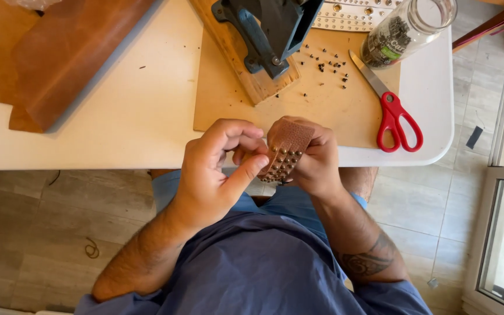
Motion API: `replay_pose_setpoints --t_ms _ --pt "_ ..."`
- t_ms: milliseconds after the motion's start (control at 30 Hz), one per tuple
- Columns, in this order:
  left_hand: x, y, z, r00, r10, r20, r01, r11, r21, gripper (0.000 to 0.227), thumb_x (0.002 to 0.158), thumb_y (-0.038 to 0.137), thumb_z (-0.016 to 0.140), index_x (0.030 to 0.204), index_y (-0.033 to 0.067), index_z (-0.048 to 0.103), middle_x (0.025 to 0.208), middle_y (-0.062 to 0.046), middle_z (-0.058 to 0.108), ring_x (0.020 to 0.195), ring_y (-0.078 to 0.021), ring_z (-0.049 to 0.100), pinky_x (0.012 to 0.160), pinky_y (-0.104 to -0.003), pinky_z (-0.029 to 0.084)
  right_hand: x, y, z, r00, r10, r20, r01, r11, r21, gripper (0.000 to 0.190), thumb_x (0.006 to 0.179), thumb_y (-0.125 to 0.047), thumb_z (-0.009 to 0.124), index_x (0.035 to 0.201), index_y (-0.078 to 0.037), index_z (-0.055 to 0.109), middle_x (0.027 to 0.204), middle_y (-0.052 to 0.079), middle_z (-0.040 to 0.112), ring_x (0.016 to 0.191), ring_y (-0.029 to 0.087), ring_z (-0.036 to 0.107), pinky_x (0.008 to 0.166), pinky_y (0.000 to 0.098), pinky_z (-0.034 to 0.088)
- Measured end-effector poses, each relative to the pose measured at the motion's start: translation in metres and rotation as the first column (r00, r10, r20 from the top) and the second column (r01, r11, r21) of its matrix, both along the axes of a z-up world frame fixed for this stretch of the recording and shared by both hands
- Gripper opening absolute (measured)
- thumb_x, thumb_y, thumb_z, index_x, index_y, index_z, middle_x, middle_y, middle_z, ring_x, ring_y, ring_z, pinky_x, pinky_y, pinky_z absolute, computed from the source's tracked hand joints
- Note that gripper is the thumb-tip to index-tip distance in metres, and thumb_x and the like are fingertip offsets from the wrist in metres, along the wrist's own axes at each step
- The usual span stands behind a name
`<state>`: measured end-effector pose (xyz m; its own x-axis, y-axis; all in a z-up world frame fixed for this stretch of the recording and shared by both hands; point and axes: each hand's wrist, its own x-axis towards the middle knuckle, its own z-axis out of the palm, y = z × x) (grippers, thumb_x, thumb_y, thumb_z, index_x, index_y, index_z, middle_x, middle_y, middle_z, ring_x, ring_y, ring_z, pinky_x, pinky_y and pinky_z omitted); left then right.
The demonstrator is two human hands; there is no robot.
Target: Manually inserting metal studs into pre-punched holes in a leather strap at a workshop table.
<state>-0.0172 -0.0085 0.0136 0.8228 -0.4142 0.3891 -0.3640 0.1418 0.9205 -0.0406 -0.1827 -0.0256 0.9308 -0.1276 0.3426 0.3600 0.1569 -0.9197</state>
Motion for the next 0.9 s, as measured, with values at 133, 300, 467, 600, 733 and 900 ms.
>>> replay_pose_setpoints --t_ms 133,300,467,600,733,900 --pt "-0.001 0.001 0.000 0.991 0.095 0.098 -0.102 0.993 0.066 0.023 0.090 -0.001 0.076 0.109 0.0004 0.064 0.086 -0.010 0.076 0.062 -0.0170 0.061 0.062 -0.028 0.052 -0.006 0.006 -0.014 0.997 0.075 -0.007 -0.069 0.943 0.326 0.021 0.085 -0.002 0.080 0.074 0.002 0.062 0.068 0.014 0.056 0.045 0.015 0.055 0.040 0.0258 0.051" --pt "-0.003 -0.001 0.000 0.966 0.189 0.178 -0.203 0.977 0.059 0.016 0.090 0.000 0.078 0.099 0.0036 0.065 0.084 -0.007 0.076 0.061 -0.0190 0.065 0.058 -0.028 0.054 -0.007 0.016 -0.009 1.000 0.018 0.015 -0.023 0.926 0.377 0.021 0.086 -0.003 0.079 0.073 0.006 0.065 0.072 0.019 0.057 0.058 0.016 0.052 0.050 0.0257 0.046" --pt "-0.004 -0.001 -0.005 0.952 0.220 0.213 -0.241 0.968 0.076 0.015 0.090 0.003 0.078 0.097 0.0052 0.065 0.083 -0.007 0.076 0.059 -0.0208 0.063 0.057 -0.029 0.053 -0.012 0.018 -0.013 1.000 -0.014 -0.003 0.014 0.935 0.355 0.019 0.086 -0.004 0.080 0.079 0.009 0.067 0.076 0.021 0.058 0.065 0.018 0.055 0.057 0.0267 0.049" --pt "-0.005 -0.002 -0.005 0.947 0.238 0.217 -0.259 0.963 0.076 0.015 0.090 0.002 0.078 0.096 0.0058 0.065 0.083 -0.007 0.076 0.059 -0.0220 0.064 0.057 -0.029 0.054 -0.013 0.021 -0.019 0.996 -0.092 0.012 0.081 0.923 0.377 0.023 0.081 -0.006 0.084 0.077 0.010 0.068 0.076 0.023 0.059 0.065 0.020 0.055 0.056 0.0264 0.047" --pt "-0.007 -0.003 -0.006 0.948 0.233 0.218 -0.257 0.962 0.092 0.015 0.087 0.002 0.080 0.094 0.0060 0.067 0.080 -0.008 0.075 0.058 -0.0223 0.062 0.055 -0.030 0.053 -0.014 0.023 -0.022 0.994 -0.102 0.024 0.083 0.906 0.416 0.022 0.079 -0.004 0.086 0.076 0.009 0.069 0.075 0.024 0.058 0.064 0.022 0.054 0.056 0.0272 0.045" --pt "-0.008 -0.003 -0.007 0.955 0.224 0.194 -0.244 0.965 0.091 0.014 0.087 -0.001 0.078 0.093 0.0064 0.068 0.080 -0.008 0.075 0.058 -0.0226 0.064 0.056 -0.029 0.054 -0.019 0.022 -0.034 0.988 -0.150 0.048 0.119 0.912 0.393 0.021 0.076 -0.002 0.087 0.072 0.008 0.069 0.075 0.025 0.060 0.066 0.024 0.055 0.059 0.0291 0.045"
